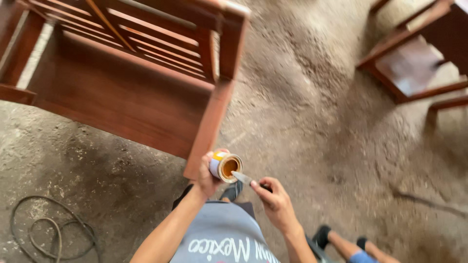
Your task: The person applies wood filler to a wooden chair using a small spatula while holding a can of filler.
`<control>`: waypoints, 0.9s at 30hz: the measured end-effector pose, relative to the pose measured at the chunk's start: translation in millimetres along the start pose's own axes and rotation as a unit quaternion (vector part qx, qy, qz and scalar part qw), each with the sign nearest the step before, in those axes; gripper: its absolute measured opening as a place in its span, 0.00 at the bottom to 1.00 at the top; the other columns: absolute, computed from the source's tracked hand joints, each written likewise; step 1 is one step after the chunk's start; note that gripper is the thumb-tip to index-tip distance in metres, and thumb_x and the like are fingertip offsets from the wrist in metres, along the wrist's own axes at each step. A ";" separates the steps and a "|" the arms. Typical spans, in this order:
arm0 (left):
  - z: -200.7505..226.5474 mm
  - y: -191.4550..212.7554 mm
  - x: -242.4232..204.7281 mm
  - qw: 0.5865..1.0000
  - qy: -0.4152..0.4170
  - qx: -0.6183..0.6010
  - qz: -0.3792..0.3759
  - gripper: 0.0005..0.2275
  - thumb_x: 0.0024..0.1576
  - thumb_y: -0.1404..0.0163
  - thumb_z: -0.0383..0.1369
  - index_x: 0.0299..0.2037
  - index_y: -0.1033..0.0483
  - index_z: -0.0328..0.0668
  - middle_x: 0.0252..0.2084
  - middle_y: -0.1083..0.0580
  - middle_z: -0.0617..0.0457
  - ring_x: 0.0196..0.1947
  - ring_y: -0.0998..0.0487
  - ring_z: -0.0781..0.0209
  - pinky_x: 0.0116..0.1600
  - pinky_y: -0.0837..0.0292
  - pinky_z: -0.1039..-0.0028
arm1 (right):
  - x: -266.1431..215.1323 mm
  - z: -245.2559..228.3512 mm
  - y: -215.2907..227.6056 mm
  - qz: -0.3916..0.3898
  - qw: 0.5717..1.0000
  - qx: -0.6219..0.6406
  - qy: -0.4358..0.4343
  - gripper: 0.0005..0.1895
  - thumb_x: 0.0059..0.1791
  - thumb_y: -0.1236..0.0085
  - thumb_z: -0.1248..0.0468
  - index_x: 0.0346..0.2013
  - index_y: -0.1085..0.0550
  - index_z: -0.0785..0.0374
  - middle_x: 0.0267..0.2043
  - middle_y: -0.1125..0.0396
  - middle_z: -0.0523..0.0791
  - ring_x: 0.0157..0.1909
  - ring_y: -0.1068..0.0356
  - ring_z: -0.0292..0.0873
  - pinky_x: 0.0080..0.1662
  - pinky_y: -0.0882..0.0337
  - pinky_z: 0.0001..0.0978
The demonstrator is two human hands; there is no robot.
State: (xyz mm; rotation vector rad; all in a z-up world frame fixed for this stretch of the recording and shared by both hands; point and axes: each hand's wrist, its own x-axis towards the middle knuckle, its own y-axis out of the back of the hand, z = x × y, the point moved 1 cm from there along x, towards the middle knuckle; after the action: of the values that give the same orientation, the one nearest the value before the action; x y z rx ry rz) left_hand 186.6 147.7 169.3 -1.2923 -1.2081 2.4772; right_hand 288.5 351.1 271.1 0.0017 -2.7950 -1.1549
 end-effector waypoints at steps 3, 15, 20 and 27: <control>-14.6 4.1 -8.9 0.973 -0.055 -0.074 -0.211 0.28 0.67 0.62 0.59 0.50 0.26 0.37 0.36 0.26 0.48 0.23 0.30 0.64 0.25 0.38 0.74 | -50.5 39.8 33.2 -0.002 0.988 -0.154 -0.016 0.22 0.44 0.43 0.73 0.50 0.21 0.50 0.46 0.29 0.48 0.44 0.27 0.50 0.44 0.27 0.38; -31.0 30.7 -23.3 0.997 -0.032 -0.012 -0.070 0.23 0.65 0.67 0.48 0.52 0.23 0.40 0.42 0.22 0.34 0.15 0.30 0.58 0.18 0.39 0.78 | -163.6 113.2 61.5 0.127 0.963 -0.037 -0.234 0.15 0.50 0.45 0.69 0.52 0.25 0.64 0.42 0.27 0.52 0.43 0.26 0.51 0.43 0.28 0.35; -48.1 -9.6 -14.7 0.989 0.008 0.139 -0.041 0.29 0.65 0.75 0.53 0.49 0.25 0.38 0.38 0.21 0.35 0.16 0.29 0.60 0.18 0.36 0.76 | -145.7 112.1 55.0 0.084 0.935 0.098 -0.330 0.14 0.51 0.46 0.68 0.52 0.26 0.64 0.35 0.27 0.48 0.32 0.26 0.40 0.37 0.27 0.31; -74.5 -57.6 44.2 0.979 0.074 0.175 -0.075 0.29 0.63 0.75 0.53 0.48 0.25 0.38 0.37 0.19 0.41 0.18 0.28 0.60 0.21 0.37 0.73 | -62.3 130.4 77.3 0.094 0.931 0.202 -0.289 0.11 0.53 0.51 0.69 0.51 0.30 0.66 0.37 0.25 0.42 0.27 0.32 0.33 0.32 0.30 0.26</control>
State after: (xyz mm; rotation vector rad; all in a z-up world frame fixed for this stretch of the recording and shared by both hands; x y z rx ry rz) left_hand 197.9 250.3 155.7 -1.2135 -0.7615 2.3037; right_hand 339.6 500.5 227.2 -0.6552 -3.3856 -0.5816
